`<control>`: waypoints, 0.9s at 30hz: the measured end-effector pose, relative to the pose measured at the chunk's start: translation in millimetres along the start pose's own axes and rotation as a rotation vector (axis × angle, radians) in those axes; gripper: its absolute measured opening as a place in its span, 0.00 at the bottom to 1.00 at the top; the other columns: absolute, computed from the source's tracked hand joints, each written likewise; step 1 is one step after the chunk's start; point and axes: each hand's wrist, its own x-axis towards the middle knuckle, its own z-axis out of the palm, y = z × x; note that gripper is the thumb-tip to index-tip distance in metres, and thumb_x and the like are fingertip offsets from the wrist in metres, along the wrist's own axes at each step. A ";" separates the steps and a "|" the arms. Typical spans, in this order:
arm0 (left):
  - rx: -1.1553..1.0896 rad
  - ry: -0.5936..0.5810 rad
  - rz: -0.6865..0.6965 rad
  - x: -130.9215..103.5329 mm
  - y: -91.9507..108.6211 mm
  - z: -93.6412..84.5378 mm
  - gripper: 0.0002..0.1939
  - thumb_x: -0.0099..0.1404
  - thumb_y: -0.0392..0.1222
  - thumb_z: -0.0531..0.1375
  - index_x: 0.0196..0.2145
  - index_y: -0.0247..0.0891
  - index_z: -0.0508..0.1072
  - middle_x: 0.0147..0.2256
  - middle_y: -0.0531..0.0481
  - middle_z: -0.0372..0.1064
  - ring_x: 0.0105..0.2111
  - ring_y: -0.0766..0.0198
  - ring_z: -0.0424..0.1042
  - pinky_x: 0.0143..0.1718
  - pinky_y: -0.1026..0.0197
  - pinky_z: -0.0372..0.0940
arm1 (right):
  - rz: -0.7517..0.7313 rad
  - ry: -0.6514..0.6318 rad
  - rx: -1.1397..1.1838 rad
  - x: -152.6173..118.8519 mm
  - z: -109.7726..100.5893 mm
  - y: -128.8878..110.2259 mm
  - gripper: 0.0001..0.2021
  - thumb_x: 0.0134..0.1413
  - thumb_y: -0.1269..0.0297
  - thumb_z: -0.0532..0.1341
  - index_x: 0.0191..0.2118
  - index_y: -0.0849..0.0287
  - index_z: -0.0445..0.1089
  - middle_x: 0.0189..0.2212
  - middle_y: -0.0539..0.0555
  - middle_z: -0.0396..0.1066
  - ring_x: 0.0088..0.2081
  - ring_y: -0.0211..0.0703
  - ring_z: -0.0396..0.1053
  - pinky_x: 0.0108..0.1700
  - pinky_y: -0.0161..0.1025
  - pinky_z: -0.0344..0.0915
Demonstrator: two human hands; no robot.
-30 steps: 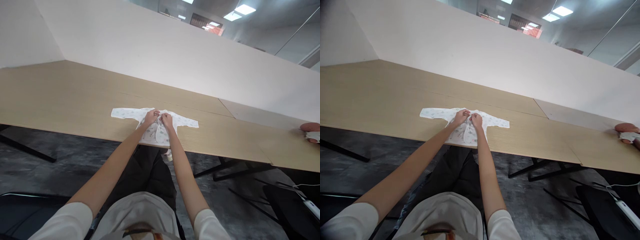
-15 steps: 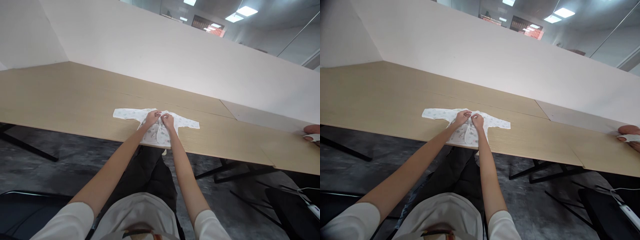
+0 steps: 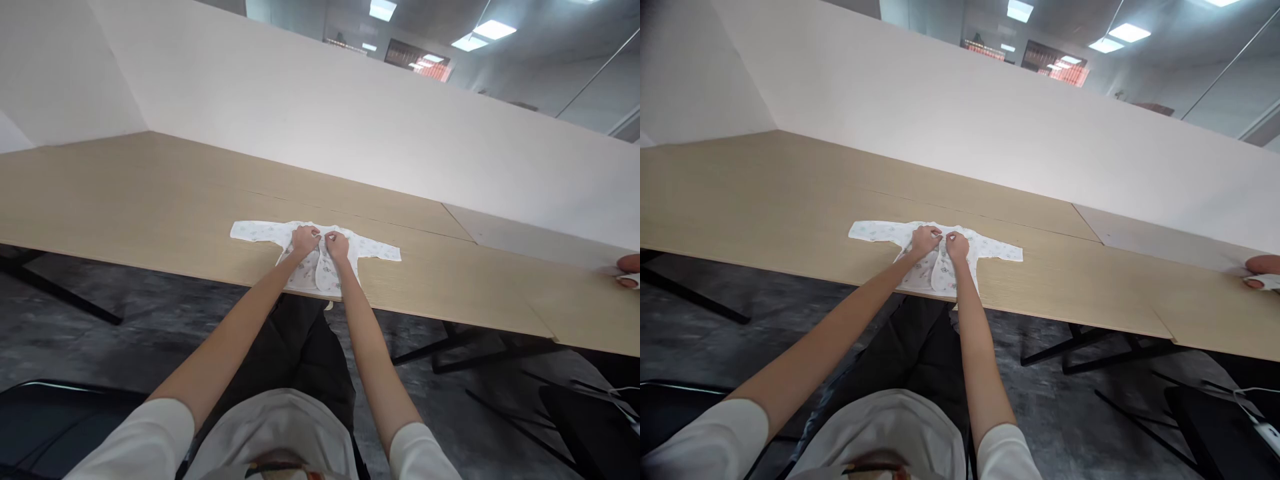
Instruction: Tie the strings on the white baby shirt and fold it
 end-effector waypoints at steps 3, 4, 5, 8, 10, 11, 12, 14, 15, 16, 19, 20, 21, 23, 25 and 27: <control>0.151 0.004 -0.048 -2.8 4.5 -4.8 0.13 0.61 0.35 0.58 0.38 0.37 0.82 0.41 0.39 0.78 0.48 0.47 0.72 0.51 0.50 0.63 | -0.030 -0.028 -0.084 -4.1 -1.0 -3.8 0.16 0.54 0.71 0.54 0.40 0.56 0.79 0.36 0.53 0.79 0.40 0.44 0.74 0.47 0.37 0.66; 0.194 0.003 -0.047 -4.2 5.0 -7.1 0.13 0.61 0.35 0.57 0.37 0.36 0.82 0.41 0.37 0.78 0.48 0.47 0.72 0.51 0.50 0.63 | -0.033 -0.038 -0.109 -5.4 -1.6 -5.2 0.17 0.54 0.73 0.54 0.41 0.56 0.79 0.39 0.54 0.79 0.42 0.44 0.74 0.49 0.37 0.66; 0.228 0.001 -0.041 -6.0 4.8 -9.5 0.14 0.62 0.35 0.56 0.37 0.36 0.83 0.41 0.36 0.78 0.48 0.47 0.72 0.50 0.50 0.63 | -0.032 -0.048 -0.129 -6.6 -2.2 -6.7 0.18 0.55 0.73 0.53 0.42 0.56 0.79 0.41 0.54 0.79 0.44 0.45 0.74 0.50 0.37 0.66; 0.247 -0.037 0.012 -12.8 0.4 -17.0 0.15 0.61 0.36 0.56 0.36 0.36 0.83 0.41 0.36 0.77 0.47 0.47 0.72 0.50 0.50 0.63 | -0.021 -0.081 -0.157 -8.5 -4.9 -11.0 0.18 0.56 0.73 0.53 0.44 0.56 0.79 0.44 0.55 0.78 0.47 0.45 0.73 0.52 0.37 0.65; 0.186 -0.095 0.081 -17.7 -4.4 -20.8 0.15 0.60 0.37 0.56 0.37 0.38 0.84 0.41 0.40 0.78 0.46 0.51 0.73 0.50 0.53 0.64 | -0.020 -0.099 -0.142 -8.5 -7.4 -13.0 0.17 0.57 0.71 0.54 0.44 0.56 0.78 0.46 0.54 0.78 0.48 0.45 0.73 0.53 0.37 0.65; 0.143 -0.126 0.127 -19.9 -6.9 -21.9 0.15 0.60 0.38 0.57 0.37 0.39 0.84 0.41 0.42 0.79 0.45 0.53 0.73 0.50 0.55 0.65 | -0.021 -0.113 -0.122 -8.3 -8.8 -13.5 0.15 0.57 0.70 0.55 0.43 0.56 0.78 0.46 0.54 0.78 0.48 0.45 0.73 0.53 0.37 0.65; 0.102 -0.151 0.174 -21.7 -9.2 -22.6 0.16 0.60 0.39 0.57 0.39 0.40 0.84 0.41 0.44 0.79 0.43 0.55 0.74 0.49 0.57 0.65 | -0.025 -0.132 -0.090 -8.3 -10.2 -13.5 0.14 0.56 0.69 0.56 0.42 0.56 0.78 0.46 0.54 0.78 0.48 0.45 0.73 0.52 0.37 0.65; 0.039 -0.174 0.242 -23.9 -13.1 -22.4 0.16 0.61 0.41 0.57 0.40 0.42 0.84 0.40 0.46 0.79 0.40 0.57 0.74 0.47 0.59 0.66 | -0.034 -0.174 0.001 -9.8 -12.6 -12.2 0.11 0.55 0.66 0.59 0.40 0.56 0.78 0.43 0.53 0.78 0.46 0.44 0.73 0.50 0.37 0.66; 0.019 -0.173 0.263 -24.3 -14.7 -21.5 0.15 0.61 0.43 0.58 0.40 0.42 0.84 0.39 0.46 0.79 0.39 0.57 0.74 0.47 0.59 0.66 | -0.036 -0.188 0.051 -11.7 -13.4 -10.8 0.10 0.54 0.64 0.60 0.39 0.56 0.77 0.41 0.53 0.78 0.43 0.44 0.73 0.48 0.37 0.66; 0.000 -0.164 0.276 -24.5 -16.0 -20.3 0.15 0.60 0.44 0.59 0.39 0.41 0.84 0.38 0.46 0.80 0.39 0.57 0.74 0.46 0.58 0.66 | -0.038 -0.189 0.096 -14.3 -14.0 -9.1 0.10 0.53 0.63 0.61 0.39 0.57 0.77 0.38 0.53 0.78 0.40 0.43 0.73 0.47 0.37 0.67; -0.087 -0.133 0.302 -24.0 -18.5 -15.2 0.12 0.57 0.43 0.62 0.35 0.42 0.84 0.35 0.46 0.80 0.38 0.56 0.75 0.47 0.57 0.67 | -0.054 -0.126 0.196 -25.0 -14.5 -3.3 0.12 0.48 0.63 0.62 0.40 0.59 0.75 0.29 0.50 0.74 0.34 0.41 0.71 0.42 0.37 0.67; -0.119 -0.126 0.310 -23.9 -19.1 -13.4 0.11 0.56 0.43 0.62 0.34 0.42 0.84 0.35 0.46 0.80 0.38 0.56 0.75 0.47 0.57 0.67 | -0.064 -0.105 0.220 -28.4 -14.7 -1.6 0.13 0.47 0.64 0.61 0.40 0.59 0.75 0.27 0.48 0.73 0.33 0.40 0.70 0.42 0.37 0.67; -0.149 -0.122 0.317 -23.8 -19.6 -11.9 0.10 0.56 0.43 0.63 0.33 0.42 0.84 0.35 0.46 0.80 0.38 0.56 0.75 0.47 0.57 0.67 | -0.072 -0.092 0.243 -31.2 -15.1 -0.2 0.14 0.45 0.66 0.59 0.40 0.59 0.75 0.26 0.48 0.72 0.32 0.40 0.70 0.41 0.36 0.67; -0.197 -0.127 0.327 -23.6 -20.2 -9.6 0.09 0.56 0.43 0.63 0.32 0.42 0.83 0.35 0.47 0.80 0.38 0.57 0.75 0.47 0.58 0.67 | -0.068 -0.086 0.286 -34.2 -16.3 1.5 0.15 0.42 0.68 0.57 0.38 0.60 0.74 0.24 0.47 0.70 0.30 0.39 0.69 0.39 0.36 0.66; -0.238 -0.141 0.323 -23.2 -20.7 -8.7 0.10 0.57 0.43 0.62 0.33 0.41 0.83 0.36 0.47 0.80 0.37 0.57 0.76 0.47 0.58 0.67 | -0.044 -0.080 0.336 -34.3 -17.4 2.4 0.16 0.41 0.67 0.56 0.38 0.60 0.74 0.24 0.47 0.70 0.29 0.38 0.68 0.37 0.35 0.66; -0.272 -0.156 0.311 -22.7 -21.0 -8.8 0.11 0.58 0.43 0.61 0.34 0.40 0.83 0.37 0.47 0.80 0.37 0.58 0.76 0.47 0.58 0.68 | -0.020 -0.067 0.388 -32.7 -17.8 3.4 0.17 0.41 0.66 0.56 0.39 0.60 0.73 0.23 0.46 0.69 0.27 0.38 0.67 0.34 0.35 0.65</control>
